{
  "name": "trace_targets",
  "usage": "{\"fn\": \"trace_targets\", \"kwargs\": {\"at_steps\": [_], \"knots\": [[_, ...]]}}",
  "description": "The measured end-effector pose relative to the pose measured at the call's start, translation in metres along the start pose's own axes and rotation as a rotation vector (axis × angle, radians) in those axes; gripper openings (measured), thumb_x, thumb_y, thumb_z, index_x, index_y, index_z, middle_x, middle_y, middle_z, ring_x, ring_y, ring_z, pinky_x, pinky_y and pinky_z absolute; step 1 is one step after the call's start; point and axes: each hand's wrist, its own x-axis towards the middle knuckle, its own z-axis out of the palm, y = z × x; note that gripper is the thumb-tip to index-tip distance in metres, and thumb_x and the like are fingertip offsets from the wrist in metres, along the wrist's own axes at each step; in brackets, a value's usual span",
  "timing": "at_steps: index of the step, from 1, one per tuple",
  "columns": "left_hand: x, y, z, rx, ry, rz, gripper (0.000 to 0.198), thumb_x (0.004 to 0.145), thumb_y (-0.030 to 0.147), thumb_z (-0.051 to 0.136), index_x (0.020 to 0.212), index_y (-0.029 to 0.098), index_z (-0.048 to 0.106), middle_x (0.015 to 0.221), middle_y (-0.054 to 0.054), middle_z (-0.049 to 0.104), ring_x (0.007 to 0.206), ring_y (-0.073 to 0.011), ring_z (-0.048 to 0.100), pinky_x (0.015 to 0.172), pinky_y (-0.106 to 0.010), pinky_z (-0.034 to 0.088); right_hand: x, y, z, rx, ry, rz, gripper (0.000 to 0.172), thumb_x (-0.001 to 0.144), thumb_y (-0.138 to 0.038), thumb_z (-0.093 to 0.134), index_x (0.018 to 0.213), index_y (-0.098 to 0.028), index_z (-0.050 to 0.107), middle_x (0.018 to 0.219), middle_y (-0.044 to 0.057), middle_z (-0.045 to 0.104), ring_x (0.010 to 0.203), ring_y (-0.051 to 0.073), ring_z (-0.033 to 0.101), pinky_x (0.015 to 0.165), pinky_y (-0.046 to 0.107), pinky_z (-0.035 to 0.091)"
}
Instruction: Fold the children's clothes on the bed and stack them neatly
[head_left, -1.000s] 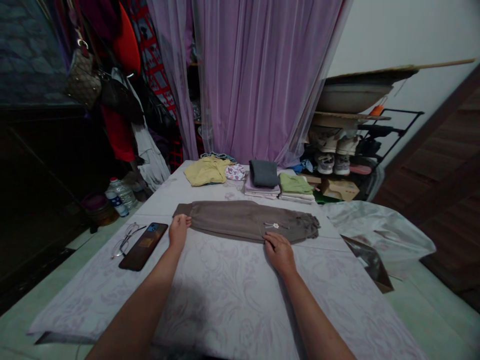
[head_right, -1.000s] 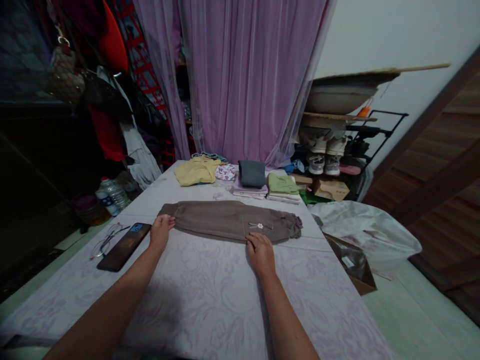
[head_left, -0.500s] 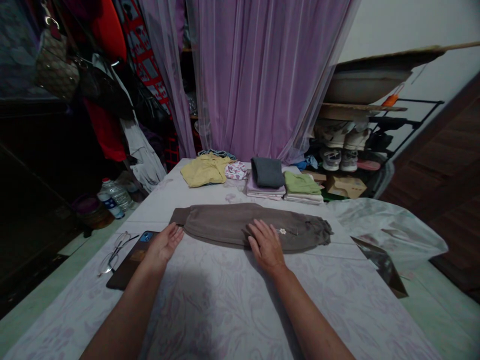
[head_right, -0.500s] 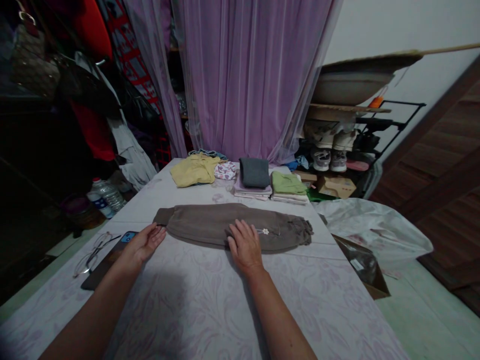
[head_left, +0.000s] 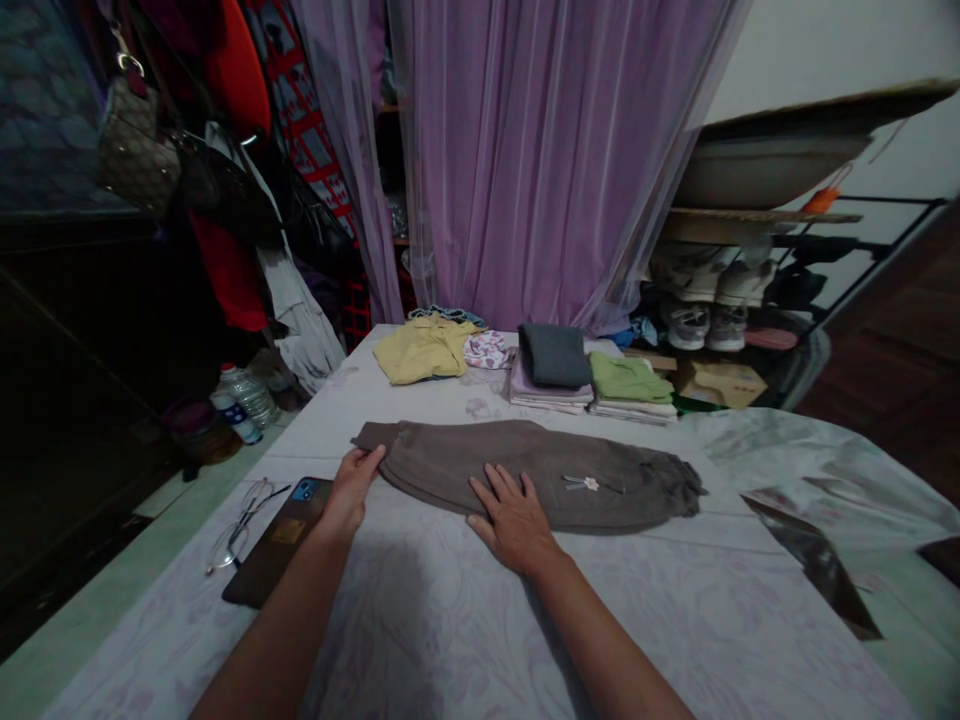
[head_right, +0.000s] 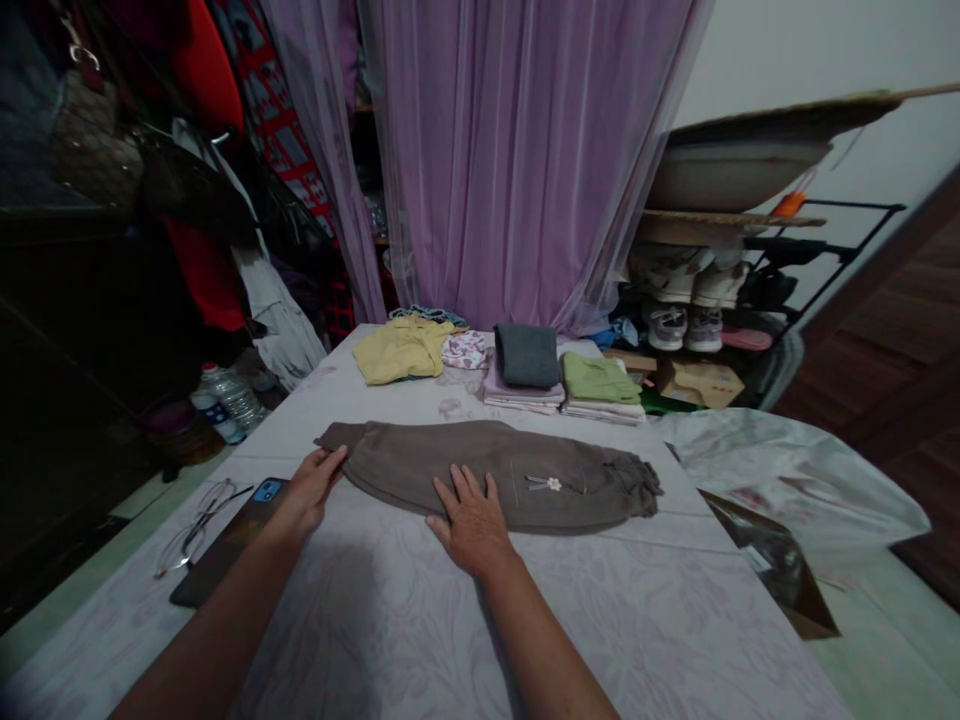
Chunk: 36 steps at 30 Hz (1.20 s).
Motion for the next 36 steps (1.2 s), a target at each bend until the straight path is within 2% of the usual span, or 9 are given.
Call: {"fn": "trace_targets", "kwargs": {"at_steps": [4, 8, 10, 13, 17, 23, 25, 29, 36], "knots": [[-0.003, -0.008, 0.018, -0.032, 0.054, 0.089, 0.033, 0.07, 0.03, 0.074, 0.096, 0.019, 0.058, 0.081, 0.002, 0.07, 0.078, -0.014, 0.068, 0.074, -0.027, 0.053, 0.001, -0.002, -0.003, 0.007, 0.01, 0.009, 0.054, 0.092, -0.053, 0.049, 0.141, -0.029, 0.05, 0.15, 0.014, 0.044, 0.139, 0.032, 0.037, 0.111, 0.061, 0.023], [-0.009, -0.005, 0.043, -0.079, 0.023, 0.236, 0.03, 0.078, 0.022, 0.062, 0.108, 0.02, 0.056, 0.104, -0.005, 0.073, 0.1, -0.0162, 0.068, 0.091, -0.032, 0.052, -0.001, -0.005, -0.005, 0.03, 0.049, 0.021, 0.051, 0.092, -0.049, 0.05, 0.137, -0.026, 0.054, 0.147, 0.014, 0.048, 0.137, 0.031, 0.04, 0.112, 0.059, 0.026], [-0.014, -0.002, 0.057, -0.042, -0.022, 0.306, 0.032, 0.082, 0.021, 0.058, 0.114, 0.02, 0.056, 0.115, -0.007, 0.071, 0.11, -0.0174, 0.065, 0.098, -0.034, 0.049, -0.003, -0.005, -0.004, 0.062, 0.108, 0.037, 0.048, 0.093, -0.045, 0.051, 0.135, -0.023, 0.056, 0.144, 0.014, 0.051, 0.134, 0.03, 0.044, 0.112, 0.055, 0.03], [-0.024, 0.001, 0.08, 0.095, -0.065, 0.366, 0.032, 0.085, 0.024, 0.055, 0.116, 0.02, 0.06, 0.117, -0.007, 0.071, 0.112, -0.0199, 0.065, 0.1, -0.036, 0.048, -0.004, -0.001, 0.0, 0.171, 0.246, 0.093, 0.041, 0.094, -0.038, 0.048, 0.129, -0.021, 0.062, 0.137, 0.013, 0.058, 0.126, 0.027, 0.053, 0.108, 0.048, 0.039], [-0.045, -0.003, 0.108, 0.327, -0.112, 0.485, 0.03, 0.084, 0.025, 0.058, 0.113, 0.022, 0.067, 0.114, -0.005, 0.072, 0.11, -0.0225, 0.066, 0.1, -0.039, 0.048, -0.002, 0.011, 0.008, 0.463, 0.421, 0.236, 0.04, 0.095, -0.037, 0.042, 0.12, -0.019, 0.067, 0.122, 0.013, 0.067, 0.115, 0.025, 0.062, 0.101, 0.043, 0.048], [-0.077, -0.019, 0.142, 0.768, -0.348, 0.763, 0.031, 0.084, 0.015, 0.058, 0.11, 0.027, 0.071, 0.117, -0.006, 0.071, 0.12, -0.0282, 0.06, 0.111, -0.055, 0.034, 0.005, 0.036, 0.015, 1.05, 0.551, 0.541, 0.052, 0.091, -0.055, 0.045, 0.122, -0.019, 0.065, 0.118, 0.014, 0.069, 0.105, 0.026, 0.067, 0.089, 0.043, 0.056], [-0.084, -0.022, 0.149, 0.886, -0.38, 0.785, 0.033, 0.085, 0.013, 0.056, 0.113, 0.026, 0.069, 0.119, -0.007, 0.071, 0.122, -0.0277, 0.059, 0.112, -0.057, 0.031, 0.005, 0.04, 0.014, 1.242, 0.572, 0.617, 0.057, 0.085, -0.059, 0.052, 0.123, -0.018, 0.064, 0.119, 0.014, 0.068, 0.102, 0.026, 0.068, 0.084, 0.042, 0.058], [-0.093, -0.028, 0.156, 1.048, -0.4, 0.787, 0.036, 0.087, 0.011, 0.054, 0.117, 0.025, 0.066, 0.123, -0.005, 0.069, 0.125, -0.0228, 0.056, 0.116, -0.052, 0.027, 0.002, 0.039, 0.008, 1.48, 0.656, 0.752, 0.064, 0.071, -0.059, 0.068, 0.12, -0.018, 0.065, 0.121, 0.014, 0.067, 0.104, 0.026, 0.066, 0.085, 0.04, 0.057], [-0.098, -0.041, 0.155, 1.075, -0.502, 0.739, 0.037, 0.088, 0.012, 0.051, 0.119, 0.026, 0.066, 0.13, -0.004, 0.065, 0.132, -0.0245, 0.05, 0.116, -0.053, 0.026, 0.001, 0.038, 0.008, 1.483, 0.646, 0.756, 0.062, 0.068, -0.05, 0.071, 0.122, -0.02, 0.063, 0.13, 0.013, 0.062, 0.122, 0.029, 0.056, 0.091, 0.044, 0.054]]}}
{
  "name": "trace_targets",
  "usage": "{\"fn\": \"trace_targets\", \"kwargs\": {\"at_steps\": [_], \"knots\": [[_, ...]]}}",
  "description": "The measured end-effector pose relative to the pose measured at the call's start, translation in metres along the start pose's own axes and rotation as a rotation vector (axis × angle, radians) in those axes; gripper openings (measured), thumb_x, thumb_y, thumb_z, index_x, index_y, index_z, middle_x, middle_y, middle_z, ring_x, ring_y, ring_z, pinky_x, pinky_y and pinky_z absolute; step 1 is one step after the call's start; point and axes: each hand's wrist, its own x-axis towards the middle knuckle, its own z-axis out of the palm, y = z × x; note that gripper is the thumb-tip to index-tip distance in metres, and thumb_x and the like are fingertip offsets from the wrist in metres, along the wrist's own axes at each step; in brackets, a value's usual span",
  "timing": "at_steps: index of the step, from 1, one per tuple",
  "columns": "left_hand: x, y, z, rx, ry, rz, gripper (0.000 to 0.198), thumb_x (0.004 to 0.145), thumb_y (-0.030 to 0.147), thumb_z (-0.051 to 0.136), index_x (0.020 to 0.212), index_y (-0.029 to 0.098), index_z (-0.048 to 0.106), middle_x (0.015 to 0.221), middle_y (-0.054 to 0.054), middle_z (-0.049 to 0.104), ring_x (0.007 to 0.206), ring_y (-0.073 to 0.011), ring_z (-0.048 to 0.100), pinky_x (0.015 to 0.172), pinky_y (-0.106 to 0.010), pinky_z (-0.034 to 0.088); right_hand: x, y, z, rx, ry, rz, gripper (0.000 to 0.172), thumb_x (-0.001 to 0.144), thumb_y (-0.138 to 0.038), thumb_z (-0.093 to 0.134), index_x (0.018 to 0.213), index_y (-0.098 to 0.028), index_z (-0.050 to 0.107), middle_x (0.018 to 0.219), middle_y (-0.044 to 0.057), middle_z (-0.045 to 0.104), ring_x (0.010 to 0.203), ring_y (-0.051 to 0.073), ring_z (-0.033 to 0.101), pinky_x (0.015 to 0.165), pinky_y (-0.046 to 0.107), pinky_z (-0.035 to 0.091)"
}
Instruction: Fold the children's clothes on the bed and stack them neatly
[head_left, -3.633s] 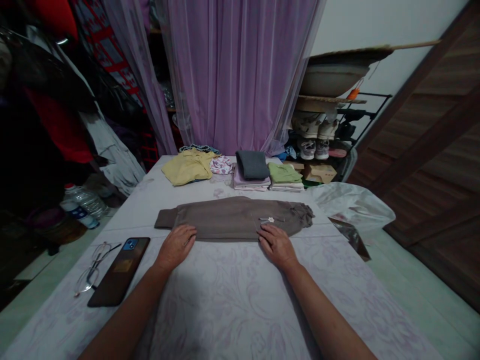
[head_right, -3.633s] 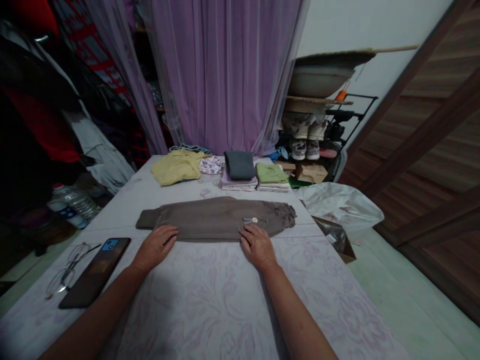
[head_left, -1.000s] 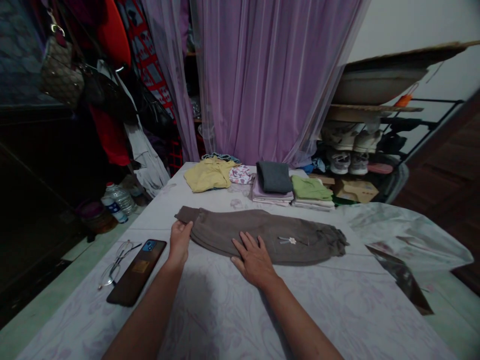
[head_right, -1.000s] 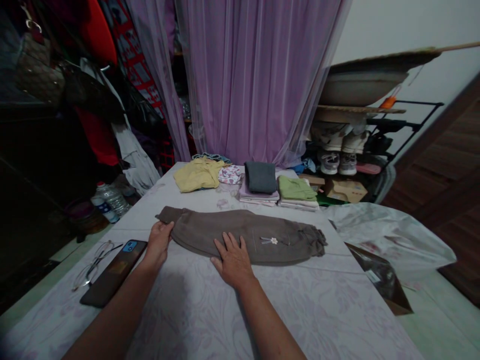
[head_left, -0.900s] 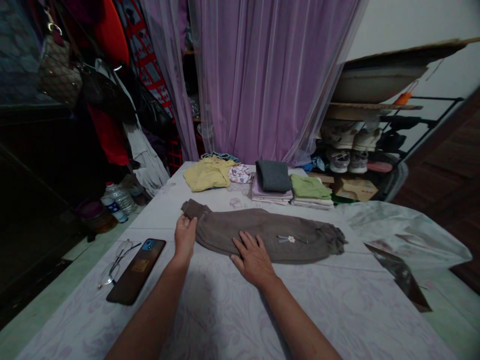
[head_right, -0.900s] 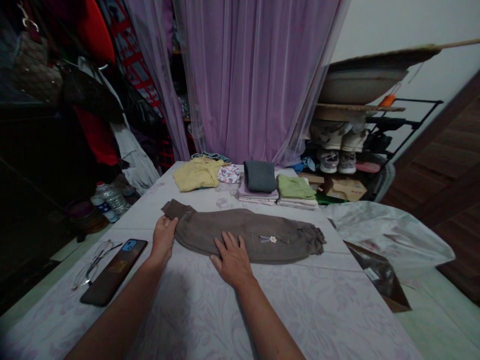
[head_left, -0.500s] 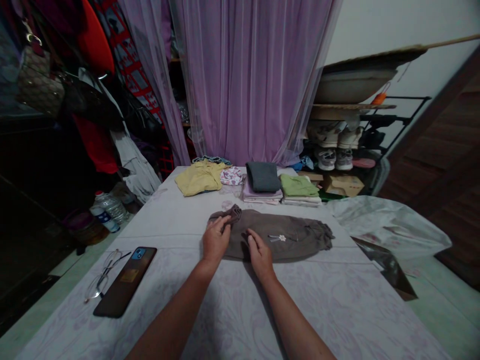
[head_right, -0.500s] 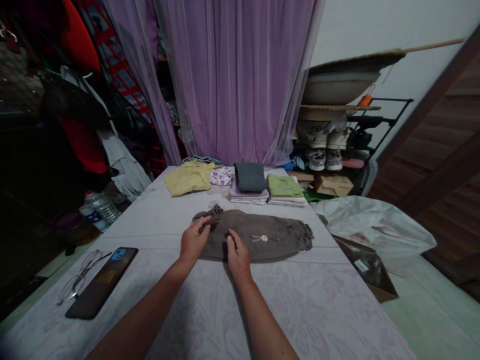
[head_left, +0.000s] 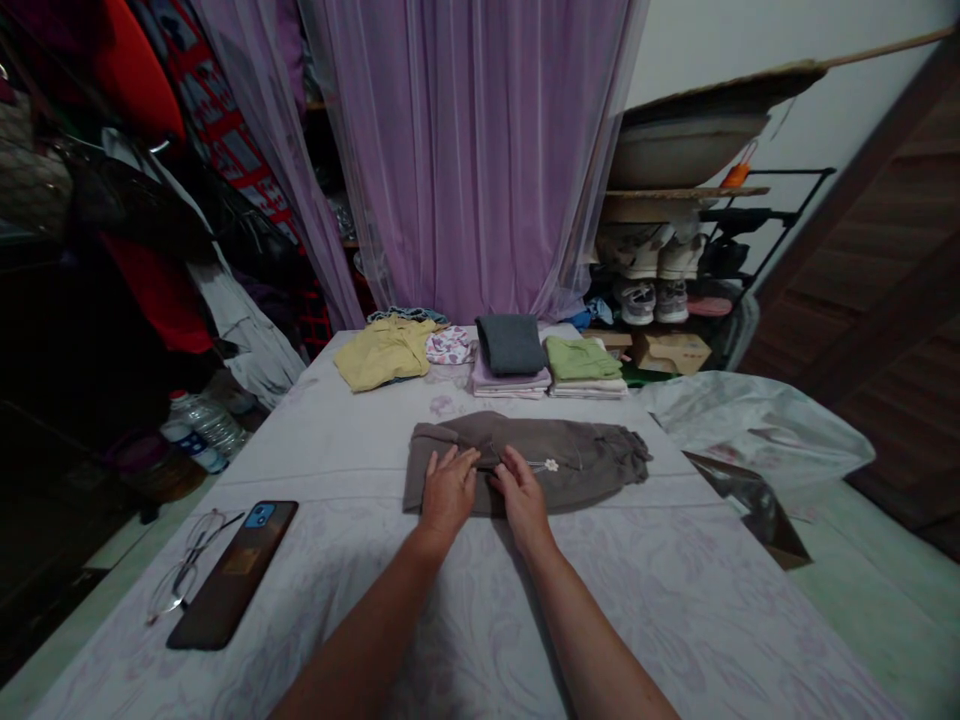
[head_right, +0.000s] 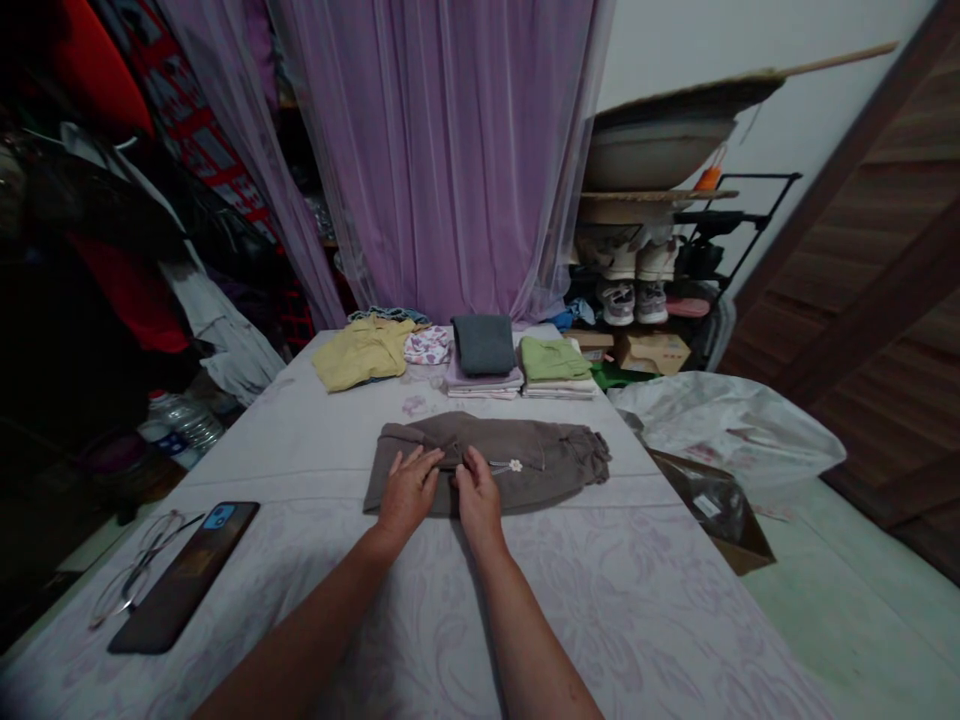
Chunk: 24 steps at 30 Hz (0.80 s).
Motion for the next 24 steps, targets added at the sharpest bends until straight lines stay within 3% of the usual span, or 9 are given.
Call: {"fn": "trace_targets", "kwargs": {"at_steps": [3, 5, 8, 11, 14, 18, 20, 24], "knots": [[0.009, -0.008, -0.011, -0.092, -0.057, -0.002, 0.035, 0.091, 0.017, 0.047, 0.12, 0.022, 0.065, 0.126, -0.006, 0.067, 0.124, -0.0234, 0.057, 0.107, -0.044, 0.042, 0.001, 0.003, -0.001, -0.115, -0.004, -0.067, 0.059, 0.073, -0.047, 0.065, 0.125, -0.018, 0.061, 0.13, 0.015, 0.062, 0.121, 0.029, 0.057, 0.097, 0.046, 0.05], [0.019, -0.019, -0.022, -0.123, -0.035, 0.02, 0.034, 0.092, 0.018, 0.043, 0.116, 0.021, 0.065, 0.12, -0.007, 0.07, 0.114, -0.021, 0.062, 0.1, -0.037, 0.048, -0.003, 0.003, -0.001, -0.247, 0.021, -0.18, 0.056, 0.079, -0.044, 0.058, 0.127, -0.016, 0.059, 0.13, 0.016, 0.061, 0.119, 0.027, 0.058, 0.101, 0.048, 0.047], [0.028, -0.037, -0.034, -0.055, 0.048, 0.097, 0.03, 0.088, 0.014, 0.045, 0.108, 0.018, 0.067, 0.115, -0.009, 0.07, 0.112, -0.0217, 0.062, 0.101, -0.038, 0.048, -0.013, -0.002, -0.001, -0.539, 0.033, -0.465, 0.048, 0.086, -0.035, 0.05, 0.128, -0.015, 0.058, 0.136, 0.017, 0.056, 0.126, 0.026, 0.052, 0.107, 0.048, 0.04], [0.027, -0.049, -0.031, 0.008, 0.068, 0.159, 0.029, 0.083, 0.013, 0.051, 0.106, 0.017, 0.068, 0.12, -0.012, 0.067, 0.116, -0.0246, 0.059, 0.105, -0.043, 0.045, -0.023, -0.009, 0.0, -0.841, -0.068, -0.735, 0.042, 0.09, -0.027, 0.045, 0.129, -0.019, 0.058, 0.141, 0.014, 0.052, 0.133, 0.024, 0.044, 0.11, 0.047, 0.035], [0.024, -0.056, -0.024, -0.028, 0.059, 0.174, 0.028, 0.084, 0.014, 0.05, 0.104, 0.019, 0.069, 0.121, -0.01, 0.067, 0.117, -0.024, 0.059, 0.106, -0.043, 0.044, -0.028, -0.011, 0.002, -1.079, -0.171, -0.804, 0.038, 0.093, -0.025, 0.045, 0.127, -0.022, 0.061, 0.137, 0.01, 0.057, 0.133, 0.025, 0.044, 0.111, 0.048, 0.032], [0.037, -0.074, -0.035, -0.113, 0.143, 0.013, 0.03, 0.088, 0.02, 0.045, 0.106, 0.022, 0.069, 0.112, -0.006, 0.071, 0.108, -0.021, 0.063, 0.1, -0.037, 0.048, -0.032, -0.009, 0.004, -1.228, -0.167, -0.767, 0.033, 0.093, -0.027, 0.048, 0.121, -0.022, 0.064, 0.129, 0.009, 0.063, 0.129, 0.027, 0.046, 0.111, 0.052, 0.026], [0.051, -0.089, -0.046, -0.13, 0.149, -0.099, 0.031, 0.087, 0.023, 0.047, 0.109, 0.021, 0.068, 0.118, -0.007, 0.069, 0.112, -0.0223, 0.061, 0.102, -0.037, 0.046, -0.036, -0.011, 0.007, -1.238, -0.17, -0.823, 0.034, 0.092, -0.025, 0.049, 0.124, -0.022, 0.063, 0.133, 0.01, 0.06, 0.13, 0.027, 0.044, 0.112, 0.052, 0.023], [0.08, -0.118, -0.058, -0.213, -0.049, -0.191, 0.035, 0.083, 0.028, 0.05, 0.11, 0.018, 0.069, 0.12, -0.008, 0.069, 0.113, -0.0233, 0.061, 0.102, -0.035, 0.044, -0.044, -0.014, 0.022, -1.228, -0.348, -0.964, 0.037, 0.088, -0.02, 0.054, 0.124, -0.025, 0.063, 0.136, 0.009, 0.058, 0.127, 0.024, 0.046, 0.11, 0.045, 0.028]]}}
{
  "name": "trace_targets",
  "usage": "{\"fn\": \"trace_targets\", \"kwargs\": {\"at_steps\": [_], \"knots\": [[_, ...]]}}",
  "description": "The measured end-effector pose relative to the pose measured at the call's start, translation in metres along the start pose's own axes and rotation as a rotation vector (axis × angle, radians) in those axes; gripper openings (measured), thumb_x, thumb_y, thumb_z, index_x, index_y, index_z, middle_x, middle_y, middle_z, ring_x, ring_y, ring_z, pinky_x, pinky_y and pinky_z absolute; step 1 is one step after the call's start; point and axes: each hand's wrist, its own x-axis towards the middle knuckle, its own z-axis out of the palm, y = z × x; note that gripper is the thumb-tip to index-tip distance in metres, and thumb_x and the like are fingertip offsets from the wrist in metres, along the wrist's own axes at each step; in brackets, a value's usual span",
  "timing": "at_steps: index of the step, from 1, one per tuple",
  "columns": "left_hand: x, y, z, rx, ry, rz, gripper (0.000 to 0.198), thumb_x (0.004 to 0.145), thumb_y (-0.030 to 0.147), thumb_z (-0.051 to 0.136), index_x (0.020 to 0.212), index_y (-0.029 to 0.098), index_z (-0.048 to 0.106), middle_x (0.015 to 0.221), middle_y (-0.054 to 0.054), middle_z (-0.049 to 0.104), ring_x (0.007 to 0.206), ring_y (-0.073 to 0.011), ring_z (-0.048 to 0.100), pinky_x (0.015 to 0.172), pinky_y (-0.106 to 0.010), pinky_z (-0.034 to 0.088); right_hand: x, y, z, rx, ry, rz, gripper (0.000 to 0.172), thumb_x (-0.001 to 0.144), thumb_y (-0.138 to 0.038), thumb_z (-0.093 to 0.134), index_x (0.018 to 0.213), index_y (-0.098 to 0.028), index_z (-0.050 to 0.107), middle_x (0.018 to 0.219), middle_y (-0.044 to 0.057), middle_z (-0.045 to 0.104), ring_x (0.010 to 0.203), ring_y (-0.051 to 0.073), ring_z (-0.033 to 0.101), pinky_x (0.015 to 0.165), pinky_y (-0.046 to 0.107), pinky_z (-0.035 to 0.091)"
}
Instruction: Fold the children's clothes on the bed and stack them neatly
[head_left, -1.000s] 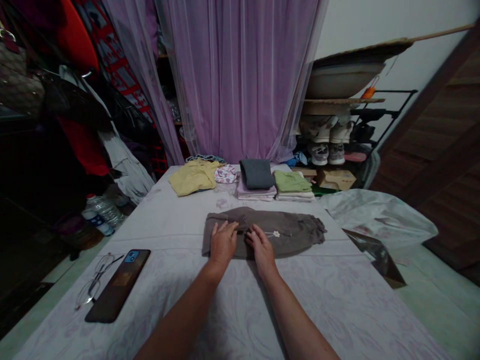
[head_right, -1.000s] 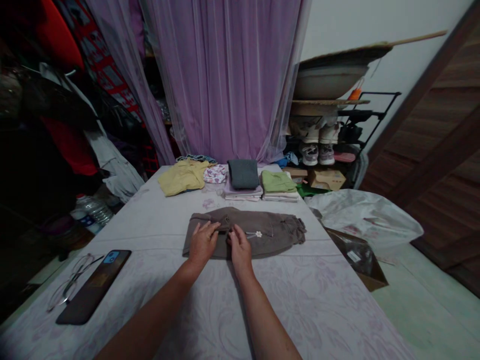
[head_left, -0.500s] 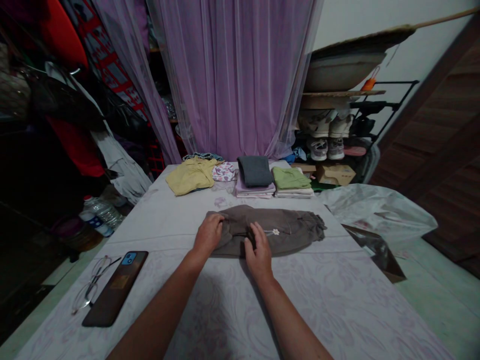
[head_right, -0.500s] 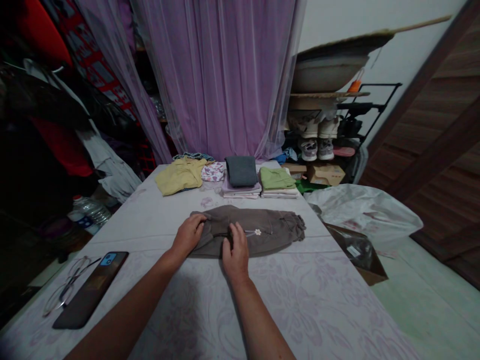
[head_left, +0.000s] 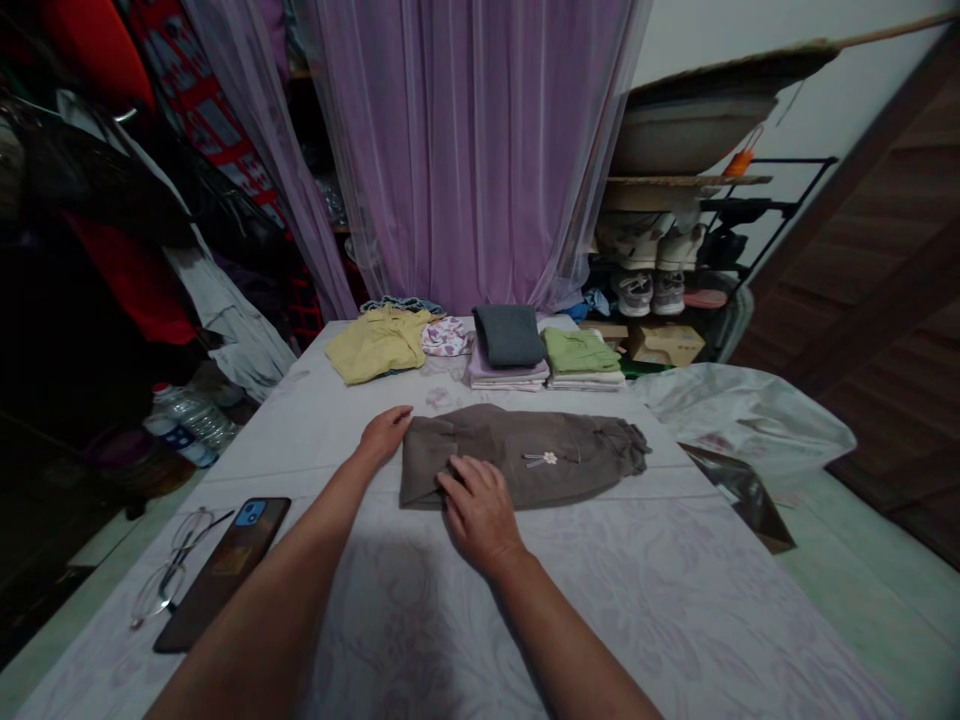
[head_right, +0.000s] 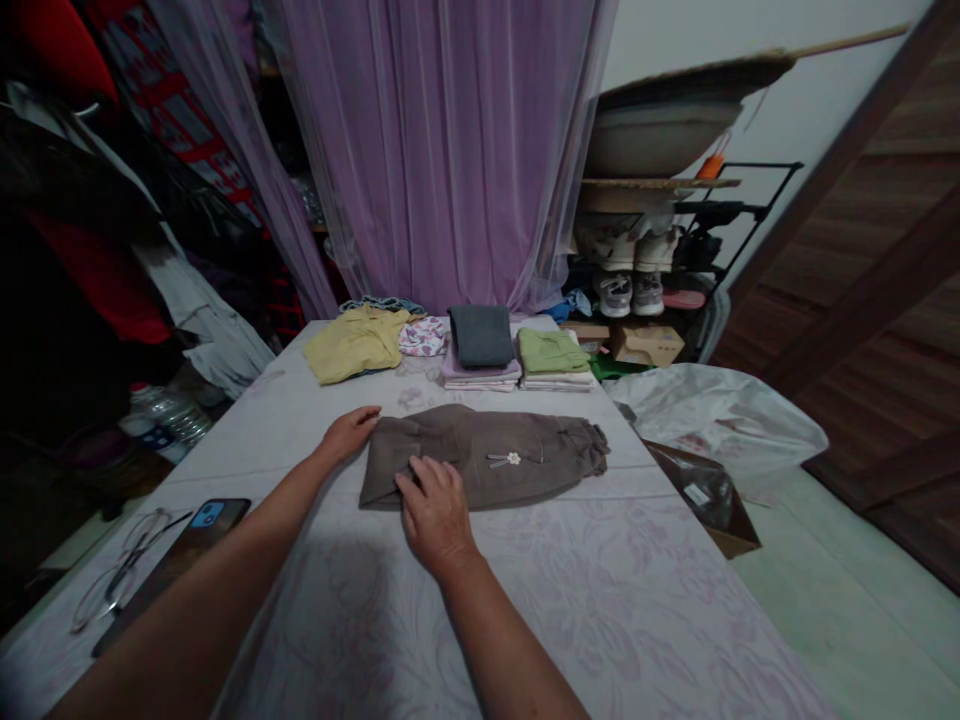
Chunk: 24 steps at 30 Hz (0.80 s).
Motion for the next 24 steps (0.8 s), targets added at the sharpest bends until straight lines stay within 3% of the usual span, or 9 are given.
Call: {"fn": "trace_targets", "kwargs": {"at_steps": [5, 11, 17, 24], "knots": [[0.021, -0.008, -0.003, -0.056, -0.179, 0.047, 0.026, 0.075, 0.035, 0.055, 0.087, 0.018, 0.071, 0.092, -0.004, 0.074, 0.091, -0.0212, 0.066, 0.086, -0.032, 0.05, 0.015, -0.013, 0.01, 0.004, -0.139, -0.056, 0.038, 0.086, -0.02, 0.058, 0.123, -0.028, 0.065, 0.136, 0.009, 0.058, 0.127, 0.026, 0.047, 0.108, 0.047, 0.031], [0.029, -0.005, -0.003, -0.097, -0.279, 0.108, 0.026, 0.072, 0.045, 0.056, 0.071, 0.02, 0.062, 0.071, 0.001, 0.065, 0.073, -0.0167, 0.058, 0.072, -0.027, 0.047, 0.027, -0.015, 0.019, 0.035, -0.206, -0.07, 0.031, 0.088, -0.03, 0.062, 0.119, -0.031, 0.066, 0.135, 0.008, 0.059, 0.127, 0.027, 0.049, 0.111, 0.058, 0.023], [0.025, -0.005, 0.006, -0.09, -0.21, 0.09, 0.025, 0.078, 0.045, 0.048, 0.074, 0.021, 0.057, 0.072, 0.002, 0.06, 0.073, -0.0152, 0.054, 0.07, -0.025, 0.044, 0.024, -0.014, 0.025, 0.173, -0.212, -0.017, 0.016, 0.092, -0.028, 0.058, 0.102, -0.032, 0.07, 0.115, 0.0, 0.071, 0.113, 0.022, 0.061, 0.114, 0.06, 0.016], [0.013, 0.001, 0.018, 0.003, -0.048, -0.019, 0.016, 0.078, 0.035, 0.05, 0.081, 0.022, 0.059, 0.077, 0.0, 0.064, 0.075, -0.0175, 0.058, 0.073, -0.028, 0.044, 0.021, -0.014, 0.023, 0.249, -0.218, 0.053, 0.019, 0.092, -0.025, 0.057, 0.103, -0.031, 0.07, 0.116, 0.001, 0.072, 0.11, 0.019, 0.063, 0.117, 0.056, 0.014]]}}
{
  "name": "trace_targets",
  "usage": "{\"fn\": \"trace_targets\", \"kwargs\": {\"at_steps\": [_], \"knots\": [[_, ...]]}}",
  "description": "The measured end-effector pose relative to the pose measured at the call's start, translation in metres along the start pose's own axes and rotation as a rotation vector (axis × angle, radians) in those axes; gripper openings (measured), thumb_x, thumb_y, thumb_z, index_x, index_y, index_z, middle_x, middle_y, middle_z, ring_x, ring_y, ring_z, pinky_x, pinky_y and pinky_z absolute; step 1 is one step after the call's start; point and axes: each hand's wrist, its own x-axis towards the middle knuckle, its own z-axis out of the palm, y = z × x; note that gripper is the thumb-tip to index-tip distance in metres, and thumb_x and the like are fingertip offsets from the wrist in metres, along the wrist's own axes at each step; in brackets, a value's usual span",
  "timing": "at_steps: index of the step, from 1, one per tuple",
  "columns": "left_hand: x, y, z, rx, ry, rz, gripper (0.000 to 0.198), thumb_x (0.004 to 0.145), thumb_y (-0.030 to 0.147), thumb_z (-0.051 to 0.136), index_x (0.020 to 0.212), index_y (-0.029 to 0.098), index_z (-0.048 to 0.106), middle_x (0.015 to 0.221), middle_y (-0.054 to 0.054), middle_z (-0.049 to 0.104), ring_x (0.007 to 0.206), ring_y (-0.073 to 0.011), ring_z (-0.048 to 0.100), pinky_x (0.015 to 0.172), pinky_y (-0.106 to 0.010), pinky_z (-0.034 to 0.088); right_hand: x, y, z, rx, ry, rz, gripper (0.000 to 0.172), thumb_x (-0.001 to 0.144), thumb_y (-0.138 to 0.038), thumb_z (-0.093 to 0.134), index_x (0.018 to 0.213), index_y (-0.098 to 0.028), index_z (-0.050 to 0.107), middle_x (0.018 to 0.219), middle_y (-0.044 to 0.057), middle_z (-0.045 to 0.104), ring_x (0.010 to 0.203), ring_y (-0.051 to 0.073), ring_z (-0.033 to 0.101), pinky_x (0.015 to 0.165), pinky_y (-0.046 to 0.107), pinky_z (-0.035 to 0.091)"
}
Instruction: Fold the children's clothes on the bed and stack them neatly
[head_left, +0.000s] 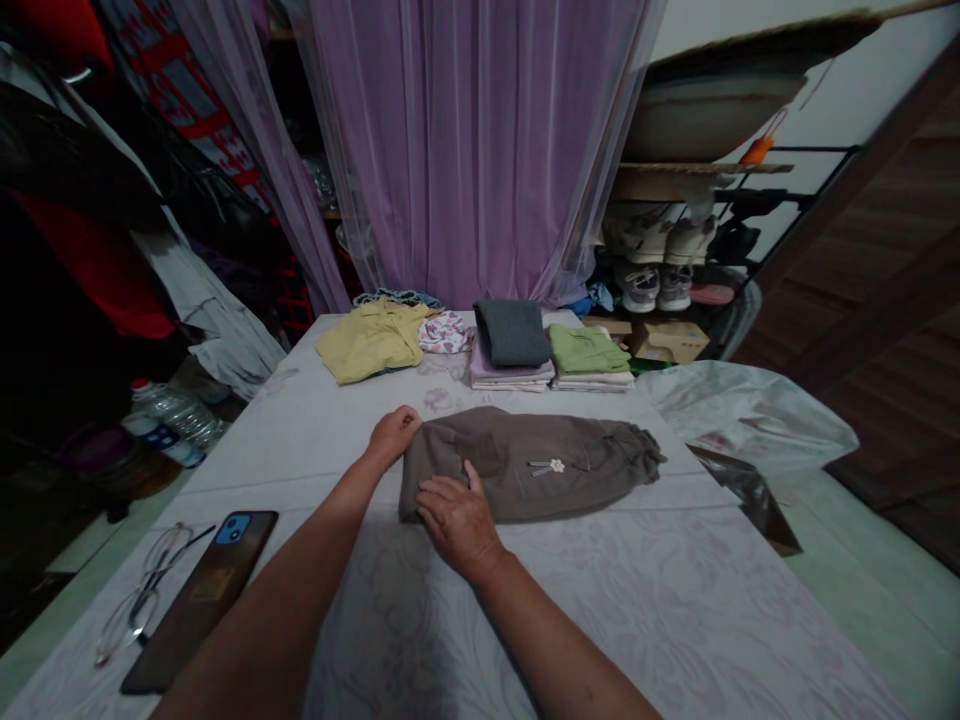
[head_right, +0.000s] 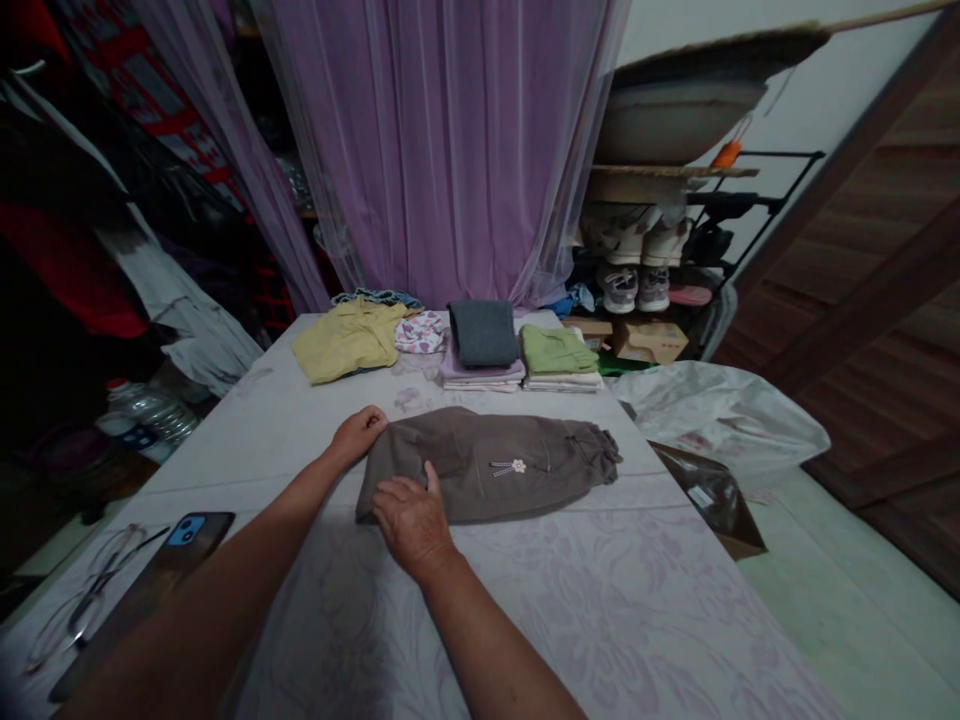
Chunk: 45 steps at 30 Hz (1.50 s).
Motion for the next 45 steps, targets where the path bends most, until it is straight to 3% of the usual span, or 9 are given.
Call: {"fn": "trace_targets", "kwargs": {"at_steps": [5, 9, 13, 21, 28, 33, 38, 42, 45], "knots": [[-0.026, 0.007, -0.008, 0.022, 0.136, -0.118, 0.024, 0.084, 0.039, 0.048, 0.092, 0.021, 0.061, 0.095, -0.005, 0.07, 0.091, -0.0201, 0.063, 0.082, -0.03, 0.046, -0.001, 0.006, -0.014, -0.091, 0.114, -0.027, 0.034, 0.094, -0.031, 0.051, 0.125, -0.022, 0.062, 0.137, 0.011, 0.058, 0.128, 0.021, 0.051, 0.114, 0.046, 0.029], [-0.05, 0.011, -0.018, -0.105, -0.06, -0.318, 0.035, 0.083, 0.052, 0.052, 0.09, 0.02, 0.063, 0.083, -0.004, 0.071, 0.079, -0.0204, 0.067, 0.067, -0.028, 0.049, 0.002, 0.024, -0.025, -0.222, 0.174, 0.094, 0.048, 0.094, -0.032, 0.049, 0.14, -0.018, 0.05, 0.152, 0.015, 0.04, 0.141, 0.027, 0.035, 0.115, 0.05, 0.027], [-0.07, 0.023, -0.018, -0.363, -0.222, -0.454, 0.045, 0.074, 0.058, 0.064, 0.095, 0.019, 0.063, 0.086, -0.004, 0.074, 0.076, -0.02, 0.069, 0.061, -0.026, 0.051, 0.004, 0.037, -0.023, -0.263, 0.094, 0.266, 0.055, 0.091, -0.041, 0.054, 0.14, -0.014, 0.05, 0.151, 0.021, 0.039, 0.139, 0.034, 0.036, 0.11, 0.055, 0.031], [-0.083, 0.064, -0.008, -0.826, -0.221, -0.285, 0.055, 0.065, 0.041, 0.078, 0.111, 0.017, 0.061, 0.102, -0.009, 0.074, 0.09, -0.023, 0.07, 0.078, -0.033, 0.056, 0.001, 0.045, -0.02, -0.183, 0.128, 0.321, 0.055, 0.094, -0.048, 0.047, 0.138, -0.016, 0.054, 0.145, 0.02, 0.047, 0.134, 0.032, 0.045, 0.108, 0.05, 0.036], [-0.068, 0.12, -0.003, -0.854, -0.267, -0.167, 0.062, 0.07, 0.044, 0.077, 0.121, 0.016, 0.055, 0.11, -0.012, 0.071, 0.09, -0.0224, 0.07, 0.077, -0.032, 0.057, 0.011, 0.061, -0.074, 0.218, 0.157, 0.411, 0.058, 0.097, -0.055, 0.033, 0.13, -0.017, 0.061, 0.137, 0.013, 0.058, 0.132, 0.024, 0.049, 0.109, 0.043, 0.039], [-0.055, 0.169, 0.018, -0.712, -0.296, -0.09, 0.066, 0.074, 0.049, 0.072, 0.128, 0.016, 0.053, 0.114, -0.011, 0.069, 0.092, -0.0218, 0.069, 0.075, -0.03, 0.056, 0.021, 0.06, -0.13, 0.636, 0.228, 0.399, 0.062, 0.096, -0.062, 0.028, 0.131, -0.023, 0.06, 0.129, 0.007, 0.064, 0.12, 0.022, 0.058, 0.099, 0.04, 0.048], [-0.053, 0.208, 0.057, -0.728, -0.533, -0.024, 0.059, 0.083, 0.058, 0.06, 0.131, 0.023, 0.055, 0.127, -0.01, 0.064, 0.092, -0.0181, 0.068, 0.082, -0.034, 0.056, 0.015, 0.073, -0.173, 0.96, 0.241, 0.514, 0.054, 0.083, -0.067, 0.05, 0.11, -0.022, 0.066, 0.102, 0.005, 0.074, 0.097, 0.021, 0.068, 0.079, 0.032, 0.055], [-0.055, 0.224, 0.093, -0.832, -0.62, 0.005, 0.043, 0.088, 0.048, 0.058, 0.123, 0.023, 0.062, 0.131, -0.01, 0.062, 0.109, -0.0198, 0.064, 0.095, -0.037, 0.051, -0.002, 0.102, -0.201, 1.107, 0.205, 0.756, 0.037, 0.064, -0.043, 0.073, 0.091, -0.02, 0.064, 0.071, 0.0, 0.071, 0.062, 0.016, 0.066, 0.054, 0.024, 0.051], [-0.049, 0.22, 0.109, -0.79, -0.494, 0.033, 0.039, 0.091, 0.038, 0.054, 0.126, 0.022, 0.059, 0.134, -0.011, 0.06, 0.119, -0.0224, 0.059, 0.101, -0.042, 0.047, -0.014, 0.129, -0.214, 0.996, 0.207, 0.897, 0.025, 0.058, -0.022, 0.068, 0.082, -0.018, 0.063, 0.056, -0.002, 0.065, 0.047, 0.014, 0.058, 0.046, 0.023, 0.044]]}}
